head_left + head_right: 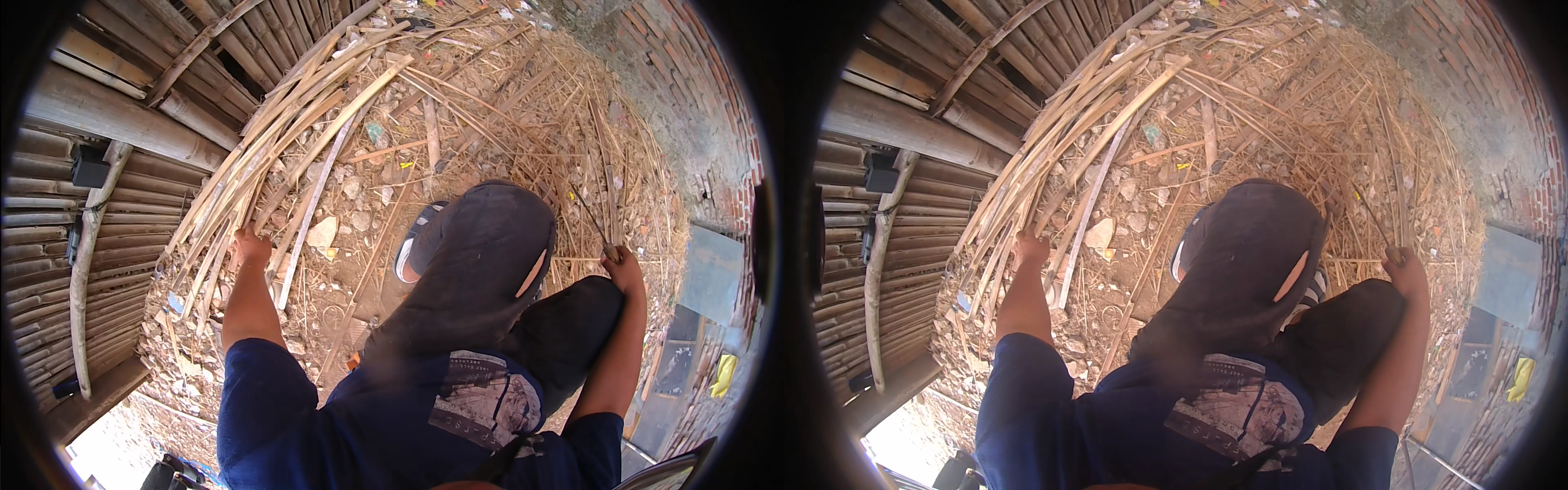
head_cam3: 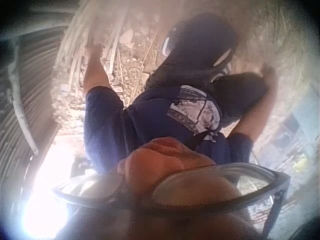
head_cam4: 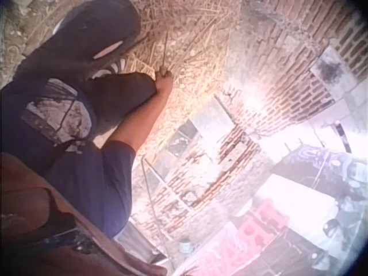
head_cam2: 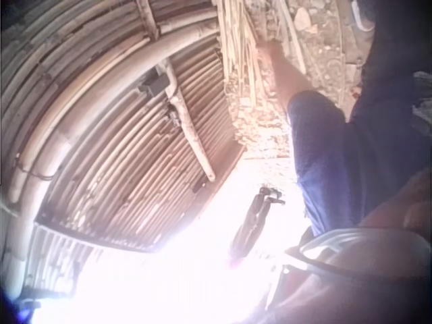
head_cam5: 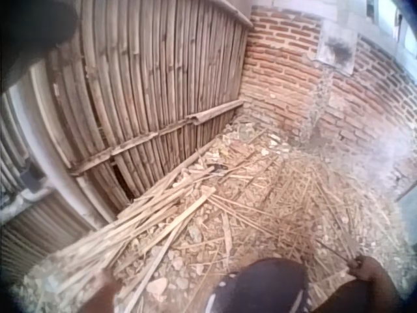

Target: The person uses a knife and a hammer to split a bamboo stick into thin strips, then peels off outer layers by hand.

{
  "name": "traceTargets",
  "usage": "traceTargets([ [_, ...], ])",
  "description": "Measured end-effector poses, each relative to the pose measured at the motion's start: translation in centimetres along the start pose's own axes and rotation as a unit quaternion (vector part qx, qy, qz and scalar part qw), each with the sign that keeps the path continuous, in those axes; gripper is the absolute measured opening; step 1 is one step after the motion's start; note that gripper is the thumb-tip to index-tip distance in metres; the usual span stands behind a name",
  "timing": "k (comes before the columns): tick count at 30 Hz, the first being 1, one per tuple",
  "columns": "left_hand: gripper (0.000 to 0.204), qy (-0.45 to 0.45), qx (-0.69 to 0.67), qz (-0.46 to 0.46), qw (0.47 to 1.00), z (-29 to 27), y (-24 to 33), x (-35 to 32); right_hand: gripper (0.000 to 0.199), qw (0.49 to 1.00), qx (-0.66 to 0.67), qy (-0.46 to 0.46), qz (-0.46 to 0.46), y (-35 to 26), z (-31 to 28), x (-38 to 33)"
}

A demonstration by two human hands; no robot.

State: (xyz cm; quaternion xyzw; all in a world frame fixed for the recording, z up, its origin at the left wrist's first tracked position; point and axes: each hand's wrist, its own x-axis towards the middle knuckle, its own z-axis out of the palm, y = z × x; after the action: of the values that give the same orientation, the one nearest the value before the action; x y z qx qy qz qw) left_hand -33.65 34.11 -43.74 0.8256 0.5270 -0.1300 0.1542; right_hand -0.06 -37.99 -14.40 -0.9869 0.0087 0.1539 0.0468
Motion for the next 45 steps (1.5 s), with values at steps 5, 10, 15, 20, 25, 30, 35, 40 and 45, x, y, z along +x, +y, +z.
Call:
traceTargets([
  [5,0.069,0.020,0.024,-0.043,0.999,1.4,1.6,-1.3,0.050,1.000,-0.022,0.005,-0.015,-0.6,-0.1,0.2],
  [10,0.059,-0.042,0.011,-0.060,0.997,0.8,0.9,-0.2,0.054,1.000,-0.013,-0.005,-0.006,-0.8,-0.3,0.1],
  [15,0.058,-0.028,0.045,-0.080,0.995,0.8,1.8,-2.7,0.058,1.000,-0.030,0.001,-0.007,0.0,0.1,0.4],
  [20,0.059,-0.025,0.071,-0.097,0.992,1.2,0.4,-3.5,0.062,0.999,-0.034,-0.008,0.006,-0.7,-0.3,0.3],
  [25,0.050,-0.057,0.063,-0.115,0.990,0.8,0.2,-3.3,0.064,0.999,-0.036,0.003,0.004,-0.1,-0.1,0.4],
  [30,0.041,-0.035,0.054,-0.075,0.995,0.2,0.2,-5.0,0.063,0.999,-0.040,-0.011,0.006,-0.1,-0.1,0.6],
  [35,0.035,0.125,0.057,-0.001,0.991,1.9,-3.0,-6.1,0.062,0.999,-0.046,0.005,-0.007,-1.0,-0.4,0.3],
  [40,0.022,0.299,-0.027,0.122,0.946,-1.1,-3.6,-6.6,0.060,1.000,-0.023,0.018,-0.005,-1.7,-0.5,-0.7],
  [45,0.023,0.397,-0.125,0.186,0.890,-7.1,-1.6,-7.0,0.057,0.999,-0.008,0.032,-0.008,-0.7,-0.3,-0.7],
])
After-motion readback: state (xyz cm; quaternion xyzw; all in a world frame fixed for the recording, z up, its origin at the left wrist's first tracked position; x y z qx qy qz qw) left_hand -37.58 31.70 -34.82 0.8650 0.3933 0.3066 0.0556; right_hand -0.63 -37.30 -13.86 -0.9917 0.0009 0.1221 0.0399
